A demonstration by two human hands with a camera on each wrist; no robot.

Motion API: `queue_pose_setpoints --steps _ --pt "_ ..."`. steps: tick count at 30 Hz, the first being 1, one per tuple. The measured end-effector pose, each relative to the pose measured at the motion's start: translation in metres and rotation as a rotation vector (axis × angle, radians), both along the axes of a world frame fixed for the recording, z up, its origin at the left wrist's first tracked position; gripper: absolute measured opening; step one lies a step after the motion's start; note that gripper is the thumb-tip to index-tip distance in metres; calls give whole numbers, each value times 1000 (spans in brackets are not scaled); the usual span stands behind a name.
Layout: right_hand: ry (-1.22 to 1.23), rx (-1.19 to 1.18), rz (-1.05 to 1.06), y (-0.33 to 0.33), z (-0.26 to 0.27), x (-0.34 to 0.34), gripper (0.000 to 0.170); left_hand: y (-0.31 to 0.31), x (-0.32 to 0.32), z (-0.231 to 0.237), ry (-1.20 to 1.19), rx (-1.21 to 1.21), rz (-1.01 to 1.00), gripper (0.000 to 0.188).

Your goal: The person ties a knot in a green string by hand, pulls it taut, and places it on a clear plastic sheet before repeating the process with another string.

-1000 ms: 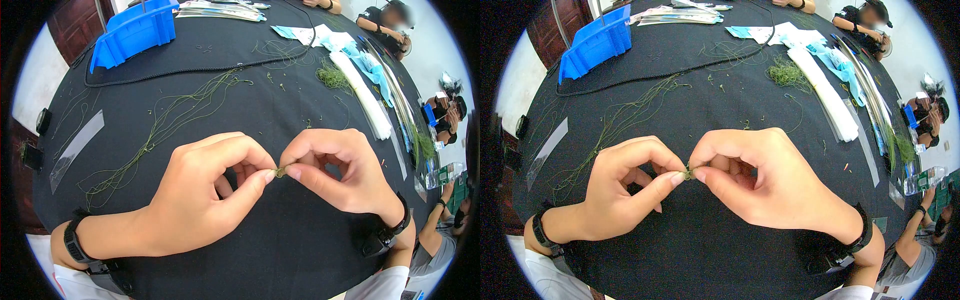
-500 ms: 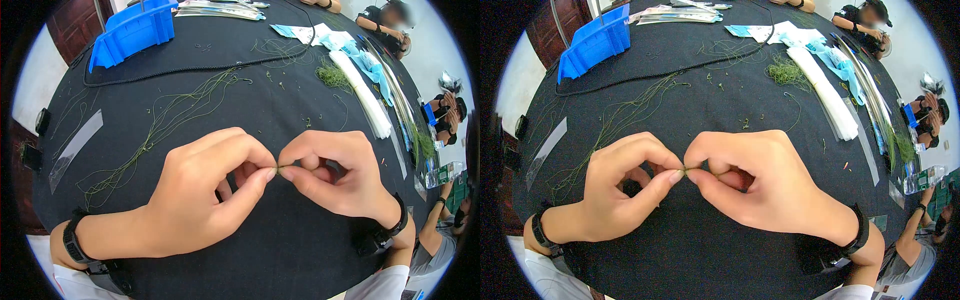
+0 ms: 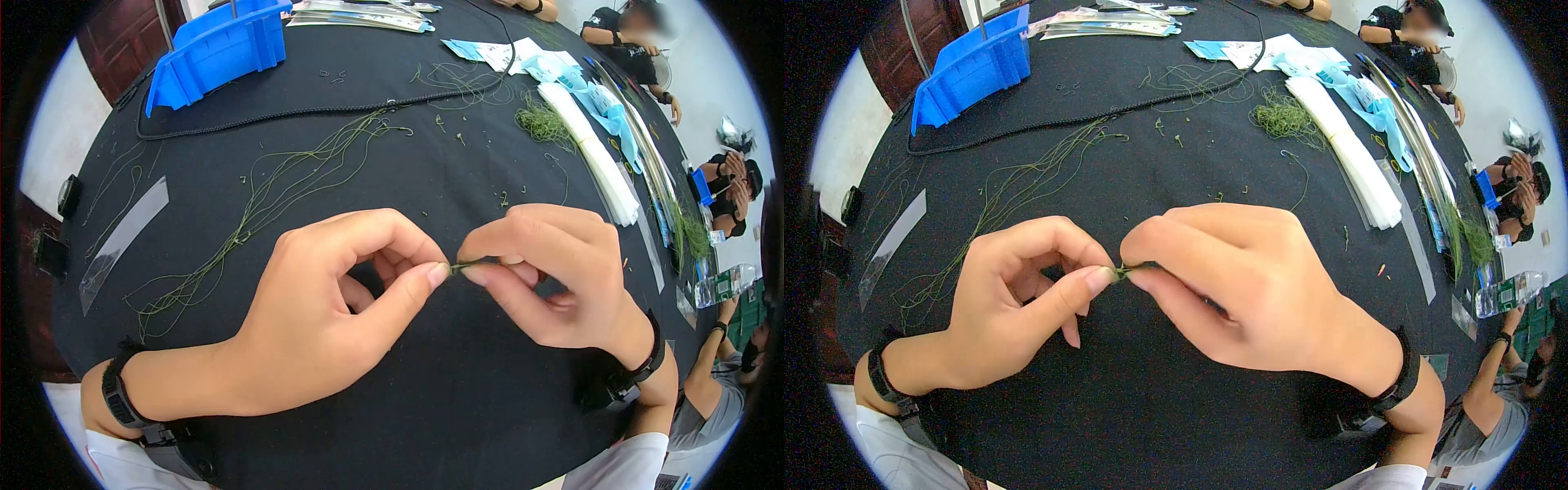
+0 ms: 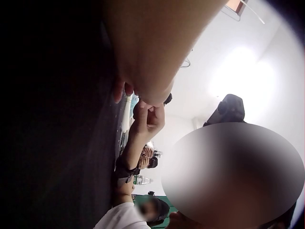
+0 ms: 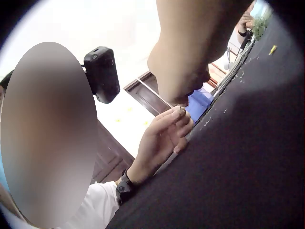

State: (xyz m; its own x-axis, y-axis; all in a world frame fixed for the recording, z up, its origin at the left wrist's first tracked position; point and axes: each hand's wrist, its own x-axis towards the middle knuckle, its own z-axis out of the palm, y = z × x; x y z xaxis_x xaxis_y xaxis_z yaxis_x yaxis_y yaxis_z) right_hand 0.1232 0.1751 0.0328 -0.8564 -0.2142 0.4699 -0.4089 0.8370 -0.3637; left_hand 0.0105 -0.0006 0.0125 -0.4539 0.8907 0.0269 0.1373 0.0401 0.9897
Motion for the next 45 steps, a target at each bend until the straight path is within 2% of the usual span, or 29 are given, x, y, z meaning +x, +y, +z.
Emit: queue_pose_setpoints --steps 7,22,33,36,42,45 --pt "-187 -160 -126 0 5 4 17 0 0 1 -51 1 10 12" --pt "-289 -369 -110 -1 3 4 13 1 0 -2 14 41 12 11" --pt "-199 -246 -109 3 1 4 12 0 0 0 -72 -1 0 13" --pt "-201 -204 -87 3 6 3 12 0 0 2 -32 -25 10 12" --pt "-231 -215 -76 3 9 3 15 0 -1 -5 234 142 9 7" --pt "-249 -252 -87 3 8 4 16 0 -1 -5 250 156 16 6"
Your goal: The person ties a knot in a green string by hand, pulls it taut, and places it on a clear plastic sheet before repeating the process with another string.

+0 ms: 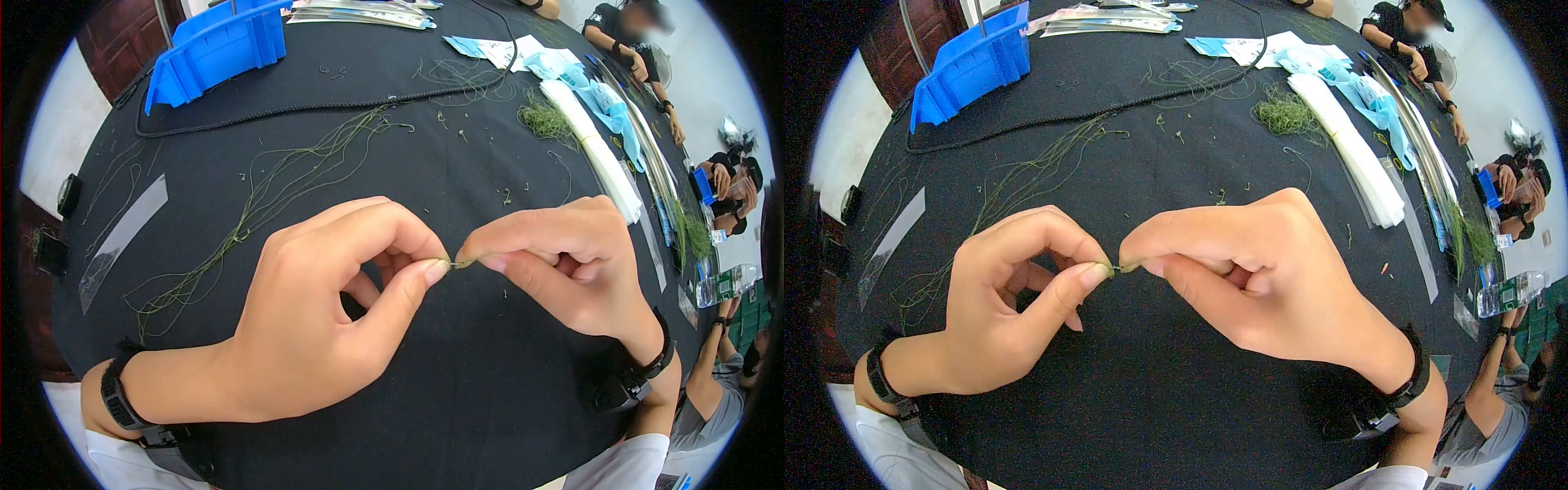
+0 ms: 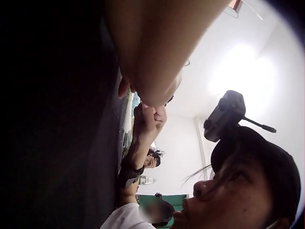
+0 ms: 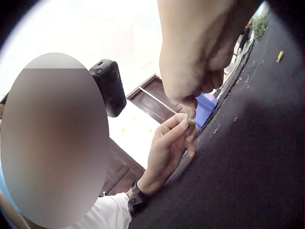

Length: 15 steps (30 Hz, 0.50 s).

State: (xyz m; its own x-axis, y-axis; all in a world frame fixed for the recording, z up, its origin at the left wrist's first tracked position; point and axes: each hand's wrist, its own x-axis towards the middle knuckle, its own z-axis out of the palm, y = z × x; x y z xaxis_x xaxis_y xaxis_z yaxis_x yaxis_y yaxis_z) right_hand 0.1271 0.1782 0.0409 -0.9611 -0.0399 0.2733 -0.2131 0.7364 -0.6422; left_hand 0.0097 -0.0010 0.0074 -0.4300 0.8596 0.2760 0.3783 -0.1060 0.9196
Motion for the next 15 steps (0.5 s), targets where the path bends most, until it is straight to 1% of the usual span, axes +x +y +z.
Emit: queue_pose_setpoints --steps 4,7,10,15 --pt "-9 -21 -6 1 -2 0 17 -1 1 1 42 13 10 5" --pt "24 -81 10 1 -4 -1 17 -1 0 2 89 46 10 5" --pt "-98 -120 -44 1 4 0 12 0 -3 0 155 101 16 6" --pt "-59 -166 -42 4 1 0 8 0 -2 1 213 117 42 7"
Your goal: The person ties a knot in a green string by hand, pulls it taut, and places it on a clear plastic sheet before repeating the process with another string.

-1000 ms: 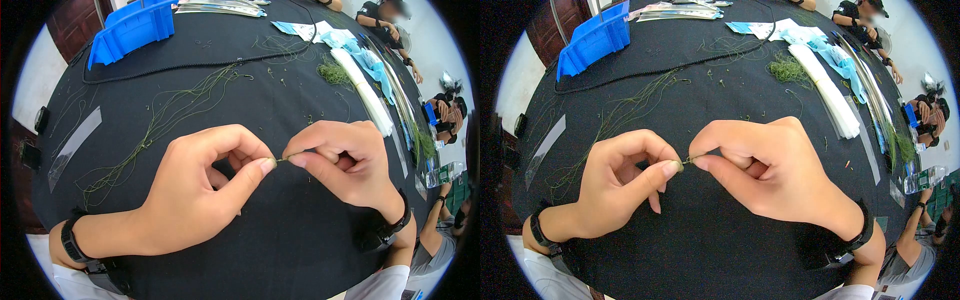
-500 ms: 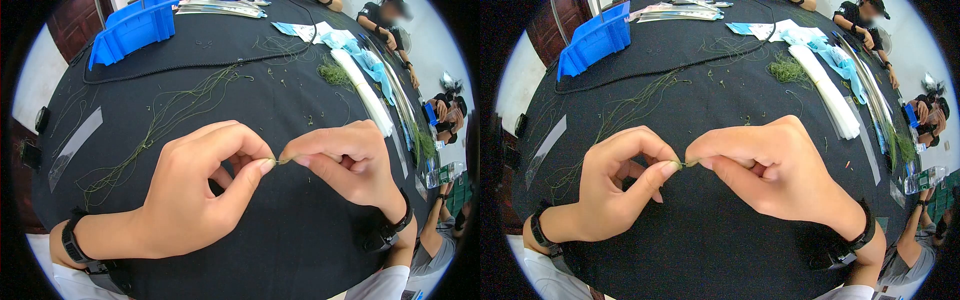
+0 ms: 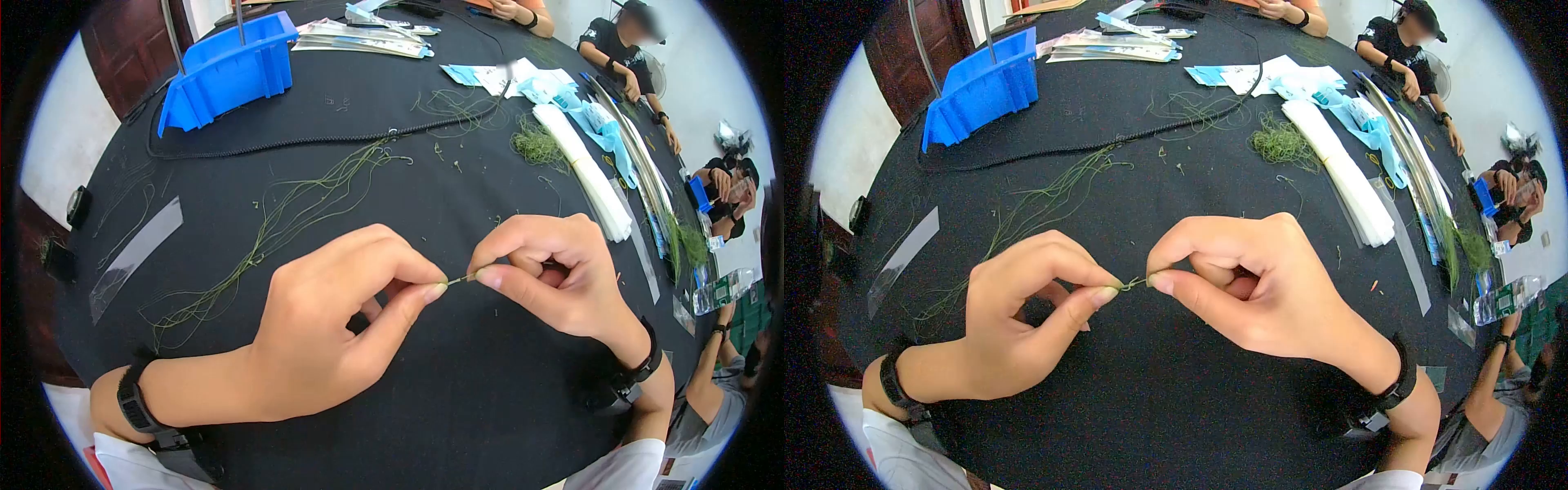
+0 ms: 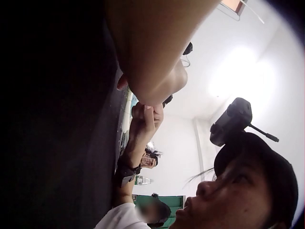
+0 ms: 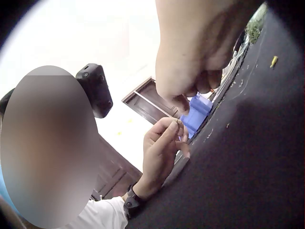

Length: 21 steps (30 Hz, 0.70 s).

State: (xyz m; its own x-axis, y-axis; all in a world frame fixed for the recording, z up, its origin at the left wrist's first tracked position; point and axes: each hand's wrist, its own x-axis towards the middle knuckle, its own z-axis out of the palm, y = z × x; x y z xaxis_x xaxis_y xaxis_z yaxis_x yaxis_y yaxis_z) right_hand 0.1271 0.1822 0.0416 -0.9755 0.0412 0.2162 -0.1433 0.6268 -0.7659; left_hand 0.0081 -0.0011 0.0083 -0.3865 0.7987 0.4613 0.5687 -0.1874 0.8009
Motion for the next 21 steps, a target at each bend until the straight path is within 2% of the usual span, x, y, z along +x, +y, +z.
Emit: queue_pose_setpoints --steps 6,9,15,21 --pt "16 -2 11 -1 1 0 7 0 -1 0 7 -45 4 10" --pt "-9 -6 6 -3 3 0 6 2 2 2 -62 -88 74 12" --pt "-44 -12 26 -10 8 0 4 2 -1 2 -57 -39 -95 13" --pt "-72 71 37 -10 13 -2 4 2 -2 0 -214 -126 -137 9"
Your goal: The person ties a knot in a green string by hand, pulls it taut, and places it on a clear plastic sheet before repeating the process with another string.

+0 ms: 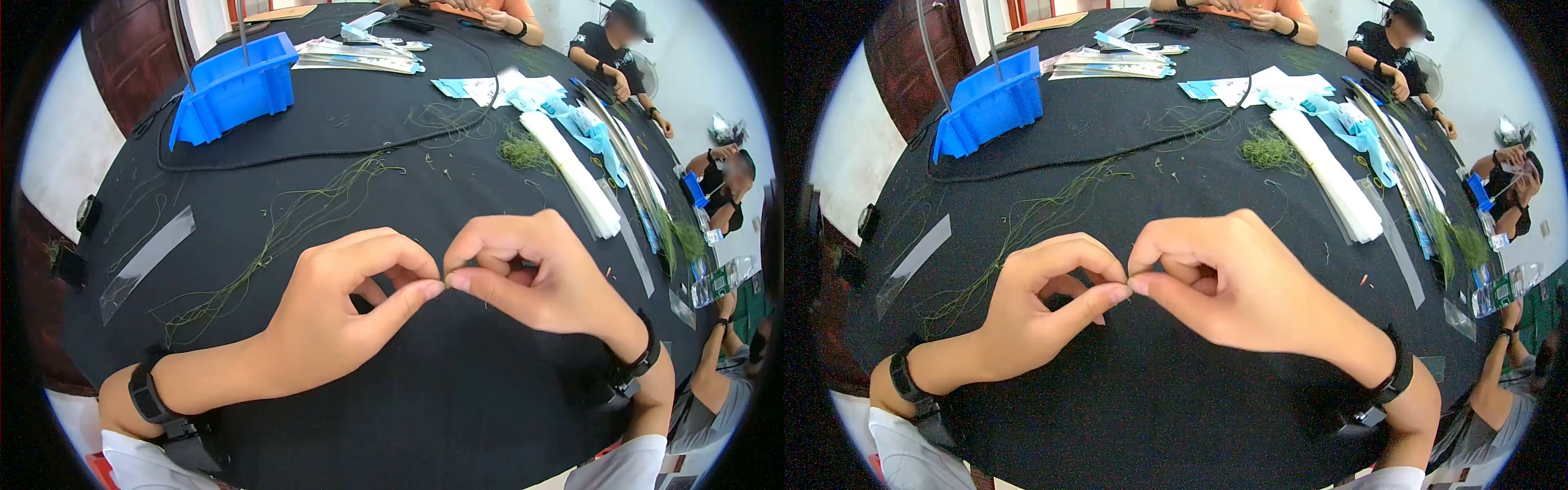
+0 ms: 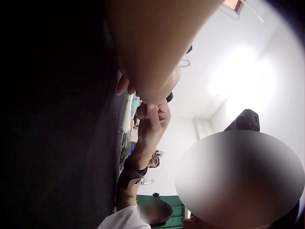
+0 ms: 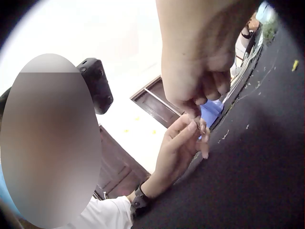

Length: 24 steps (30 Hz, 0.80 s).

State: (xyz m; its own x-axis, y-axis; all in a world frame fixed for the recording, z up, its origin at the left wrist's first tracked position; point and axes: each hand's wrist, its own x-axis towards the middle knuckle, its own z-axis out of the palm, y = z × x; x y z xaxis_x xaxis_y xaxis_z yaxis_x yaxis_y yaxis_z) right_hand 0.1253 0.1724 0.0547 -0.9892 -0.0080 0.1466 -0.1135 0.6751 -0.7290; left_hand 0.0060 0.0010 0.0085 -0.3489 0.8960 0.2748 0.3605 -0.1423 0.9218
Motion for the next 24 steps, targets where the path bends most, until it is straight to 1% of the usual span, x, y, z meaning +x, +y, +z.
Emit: queue_pose_setpoints --steps 4,8,10,12,13,16,17,20,22,24 --pt "3 3 -2 1 7 2 3 2 3 4 -30 -42 -5 9" --pt "2 39 54 7 9 1 4 0 5 5 -20 -79 -28 11" --pt "-65 145 27 12 18 2 4 0 4 6 1 -95 -11 11" --pt "-67 275 44 23 26 5 4 -1 3 7 11 -124 5 11" --pt "-130 262 7 29 29 5 4 -1 2 8 19 -116 11 10" --pt "-171 203 -33 32 49 10 3 0 -2 9 -3 -59 -10 10" --pt "-143 241 -23 34 57 11 3 0 -2 10 -7 -46 -23 9" --pt "-102 223 -111 27 77 15 12 0 -5 11 -18 -5 -48 9" --pt "-85 210 -86 25 87 13 13 1 -6 11 -23 27 -62 8" --pt "-58 191 -54 23 95 8 14 -1 -7 16 32 45 -74 8"
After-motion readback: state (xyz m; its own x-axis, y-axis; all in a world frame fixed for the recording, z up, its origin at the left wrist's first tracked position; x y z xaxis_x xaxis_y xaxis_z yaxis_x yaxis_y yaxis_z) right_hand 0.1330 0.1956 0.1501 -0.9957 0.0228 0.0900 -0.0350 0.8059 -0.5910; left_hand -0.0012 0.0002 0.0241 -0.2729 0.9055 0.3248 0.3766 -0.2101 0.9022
